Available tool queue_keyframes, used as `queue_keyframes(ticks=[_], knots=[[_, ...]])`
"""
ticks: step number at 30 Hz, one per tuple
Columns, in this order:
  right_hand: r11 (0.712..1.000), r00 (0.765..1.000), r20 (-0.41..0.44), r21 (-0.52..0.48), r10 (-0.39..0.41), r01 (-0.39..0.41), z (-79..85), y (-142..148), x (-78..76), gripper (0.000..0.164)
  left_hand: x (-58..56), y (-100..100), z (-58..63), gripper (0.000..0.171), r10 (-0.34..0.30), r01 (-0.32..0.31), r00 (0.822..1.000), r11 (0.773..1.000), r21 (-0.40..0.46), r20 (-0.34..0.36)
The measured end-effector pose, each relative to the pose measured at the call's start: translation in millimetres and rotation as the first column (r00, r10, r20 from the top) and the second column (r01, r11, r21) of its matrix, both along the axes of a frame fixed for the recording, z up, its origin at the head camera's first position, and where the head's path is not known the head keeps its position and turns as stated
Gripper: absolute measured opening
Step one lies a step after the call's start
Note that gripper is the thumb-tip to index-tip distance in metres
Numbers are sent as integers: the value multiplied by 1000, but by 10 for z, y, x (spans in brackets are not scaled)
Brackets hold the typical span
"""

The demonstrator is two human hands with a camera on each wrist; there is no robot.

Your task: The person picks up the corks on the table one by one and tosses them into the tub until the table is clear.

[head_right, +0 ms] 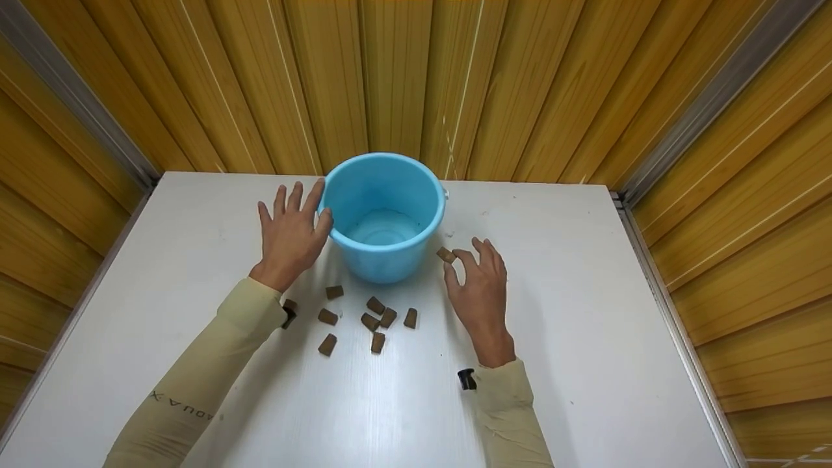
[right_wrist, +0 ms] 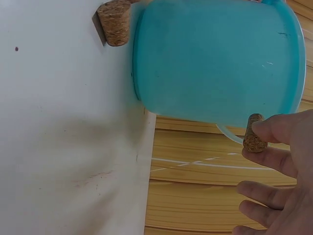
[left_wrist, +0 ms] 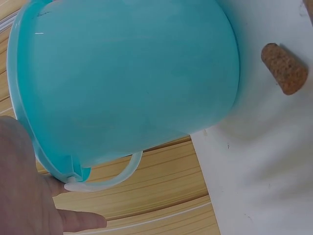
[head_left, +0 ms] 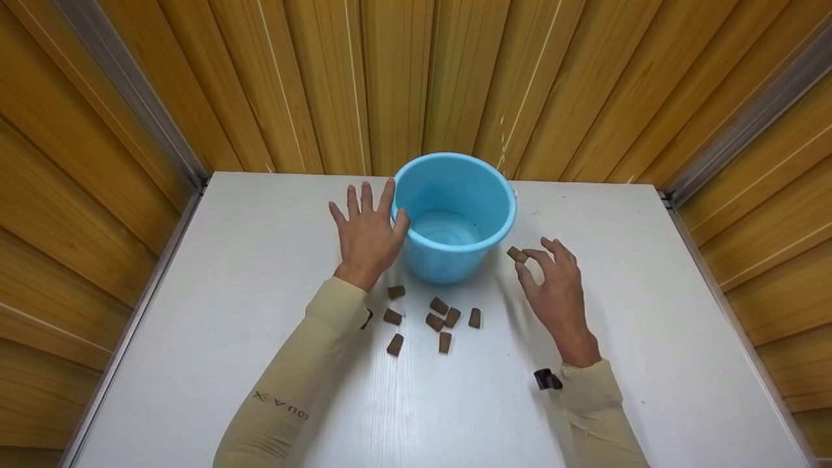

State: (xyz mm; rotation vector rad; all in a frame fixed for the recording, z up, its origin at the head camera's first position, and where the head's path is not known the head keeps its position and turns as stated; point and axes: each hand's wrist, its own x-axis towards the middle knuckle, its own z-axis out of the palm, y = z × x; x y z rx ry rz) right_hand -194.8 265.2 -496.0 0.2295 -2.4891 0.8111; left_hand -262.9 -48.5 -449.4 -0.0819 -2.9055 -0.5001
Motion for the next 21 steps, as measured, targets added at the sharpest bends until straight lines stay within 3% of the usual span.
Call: queue_keyframes(ticks=[21], knots=[[999,1000,-13,-40,-3,2,220,-34,-25,29,-12,-1,-8,71,-8,8,1000,1000,15,1]])
